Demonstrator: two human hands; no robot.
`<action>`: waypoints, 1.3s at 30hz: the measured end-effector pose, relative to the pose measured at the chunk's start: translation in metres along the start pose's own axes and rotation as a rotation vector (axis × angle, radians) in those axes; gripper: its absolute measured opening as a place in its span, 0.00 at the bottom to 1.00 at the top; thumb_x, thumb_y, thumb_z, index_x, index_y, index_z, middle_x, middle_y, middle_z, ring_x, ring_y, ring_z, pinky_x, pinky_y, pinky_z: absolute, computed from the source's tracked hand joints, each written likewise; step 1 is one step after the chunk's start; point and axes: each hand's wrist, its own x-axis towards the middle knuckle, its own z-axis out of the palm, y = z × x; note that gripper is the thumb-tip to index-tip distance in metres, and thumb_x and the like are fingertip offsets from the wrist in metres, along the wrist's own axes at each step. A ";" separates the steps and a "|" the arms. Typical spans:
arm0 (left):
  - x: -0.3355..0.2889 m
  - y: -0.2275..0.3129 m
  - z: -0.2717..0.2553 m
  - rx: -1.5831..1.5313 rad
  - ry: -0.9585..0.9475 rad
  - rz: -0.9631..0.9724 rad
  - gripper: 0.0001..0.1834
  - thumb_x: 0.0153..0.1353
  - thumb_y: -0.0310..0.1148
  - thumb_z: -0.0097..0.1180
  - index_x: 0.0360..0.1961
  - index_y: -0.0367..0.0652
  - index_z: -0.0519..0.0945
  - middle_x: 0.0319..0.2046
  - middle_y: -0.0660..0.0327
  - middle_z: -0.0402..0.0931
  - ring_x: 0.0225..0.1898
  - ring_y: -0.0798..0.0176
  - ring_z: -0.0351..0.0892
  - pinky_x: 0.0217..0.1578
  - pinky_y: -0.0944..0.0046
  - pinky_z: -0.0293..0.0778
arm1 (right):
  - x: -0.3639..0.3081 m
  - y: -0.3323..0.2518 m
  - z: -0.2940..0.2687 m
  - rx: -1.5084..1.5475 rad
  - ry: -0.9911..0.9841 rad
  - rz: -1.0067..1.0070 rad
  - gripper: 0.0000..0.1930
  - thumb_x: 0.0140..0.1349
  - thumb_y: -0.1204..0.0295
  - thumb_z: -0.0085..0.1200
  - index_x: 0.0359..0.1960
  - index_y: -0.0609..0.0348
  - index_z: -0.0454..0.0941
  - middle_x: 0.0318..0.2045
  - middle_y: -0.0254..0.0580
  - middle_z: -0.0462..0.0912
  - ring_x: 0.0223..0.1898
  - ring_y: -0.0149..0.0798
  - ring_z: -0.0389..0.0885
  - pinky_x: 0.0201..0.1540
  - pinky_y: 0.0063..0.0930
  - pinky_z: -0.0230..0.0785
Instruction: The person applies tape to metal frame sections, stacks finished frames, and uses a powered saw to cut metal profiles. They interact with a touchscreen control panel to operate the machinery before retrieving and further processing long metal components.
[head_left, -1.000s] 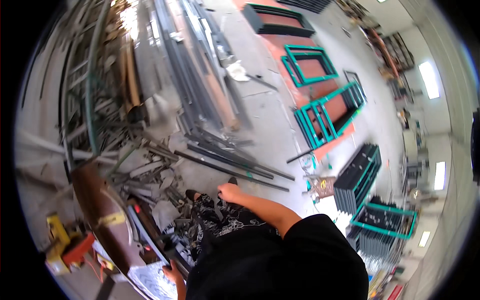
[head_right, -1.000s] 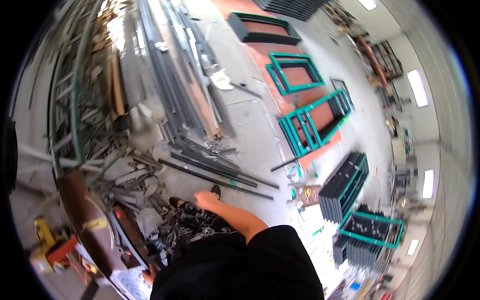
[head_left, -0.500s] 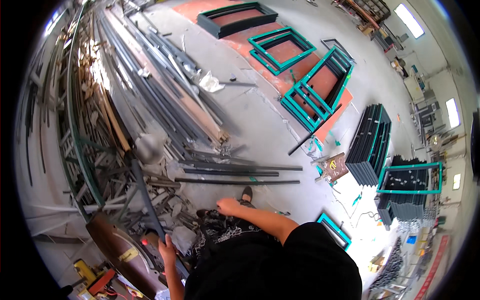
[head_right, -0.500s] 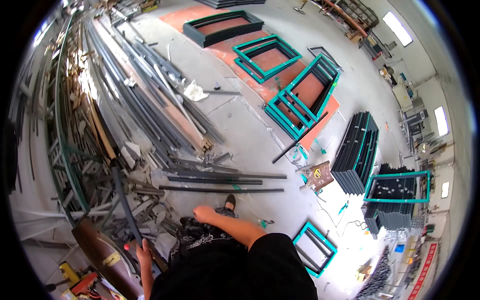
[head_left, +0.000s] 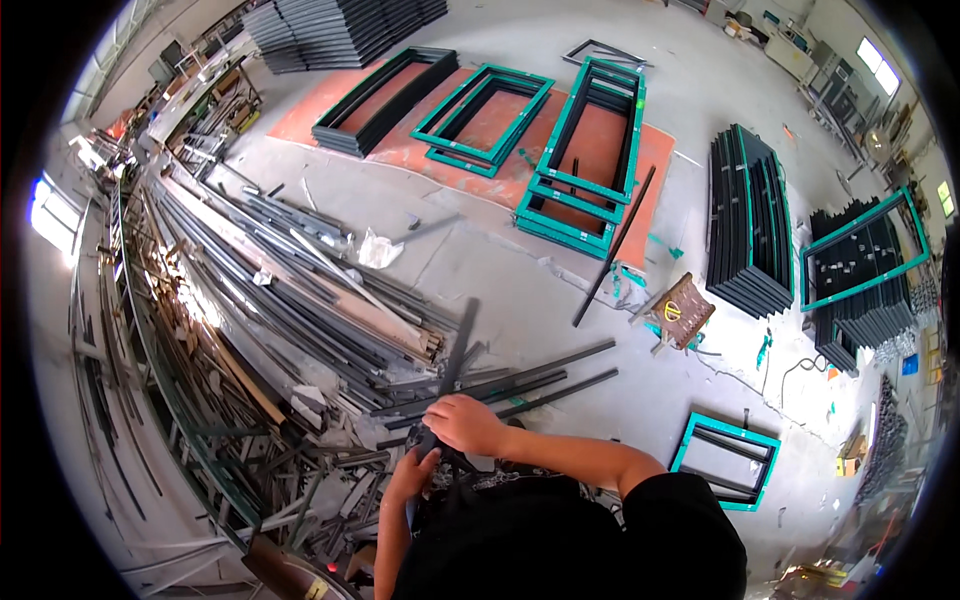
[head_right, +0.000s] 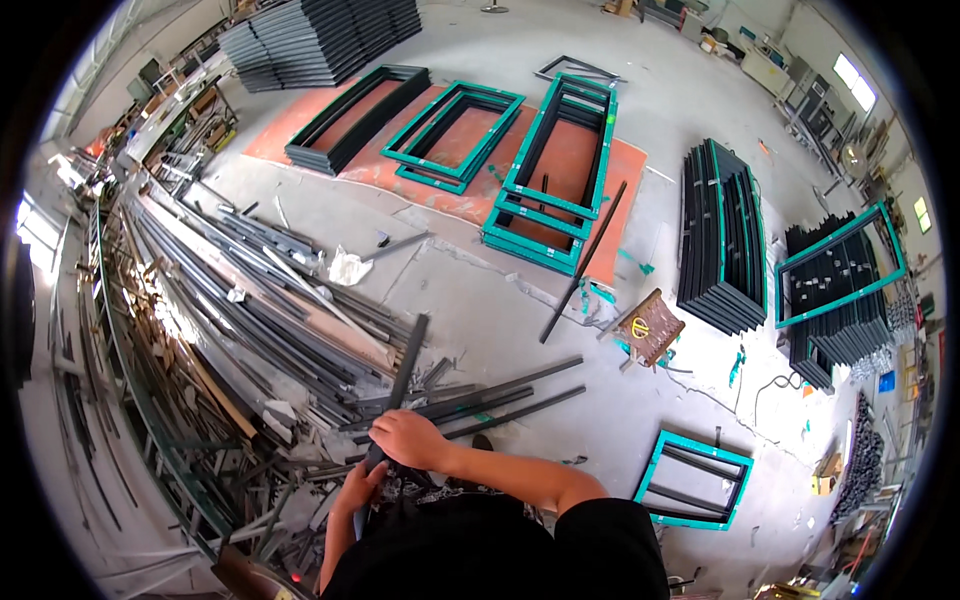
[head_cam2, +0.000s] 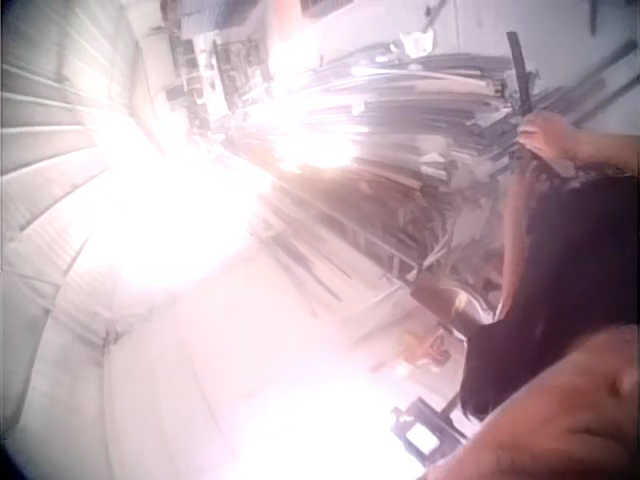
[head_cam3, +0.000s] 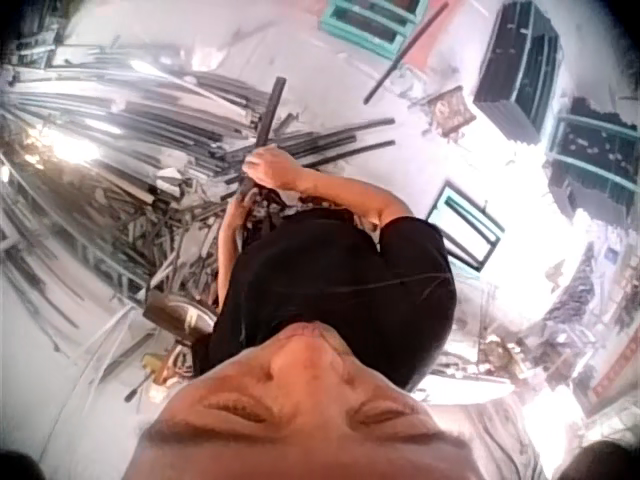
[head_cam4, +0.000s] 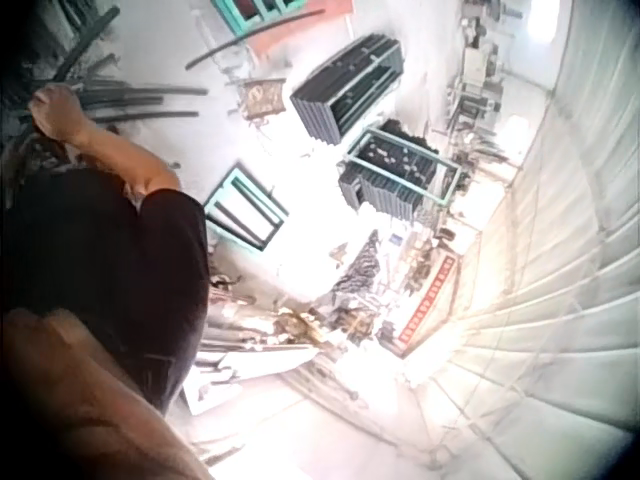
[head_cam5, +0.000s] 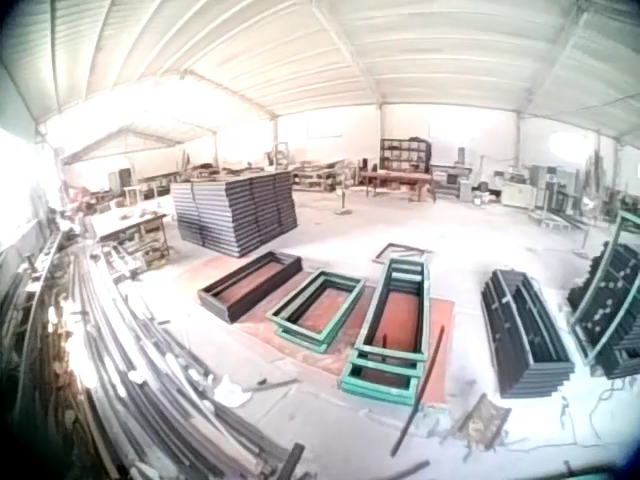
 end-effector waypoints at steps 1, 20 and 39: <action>0.008 0.023 0.004 0.017 -0.068 0.009 0.22 0.66 0.49 0.55 0.34 0.37 0.73 0.14 0.62 0.69 0.13 0.67 0.69 0.16 0.62 0.63 | 0.008 0.008 -0.021 -0.036 0.134 -0.054 0.10 0.56 0.68 0.53 0.38 0.57 0.78 0.39 0.39 0.79 0.46 0.43 0.77 0.50 0.37 0.69; 0.365 0.299 -0.080 0.274 -0.237 -0.047 0.27 0.60 0.54 0.60 0.34 0.35 0.76 0.17 0.58 0.74 0.18 0.62 0.74 0.22 0.59 0.69 | 0.205 0.424 -0.126 -0.291 -0.366 0.076 0.20 0.42 0.49 0.65 0.26 0.50 0.78 0.29 0.35 0.79 0.40 0.41 0.78 0.46 0.37 0.67; 0.718 0.584 -0.026 1.467 -0.595 0.991 0.05 0.50 0.34 0.57 0.29 0.51 0.79 0.27 0.60 0.79 0.35 0.52 0.81 0.33 0.48 0.74 | 0.090 0.517 -0.228 -0.267 0.030 1.253 0.16 0.49 0.57 0.64 0.30 0.52 0.73 0.24 0.41 0.77 0.29 0.50 0.79 0.28 0.47 0.69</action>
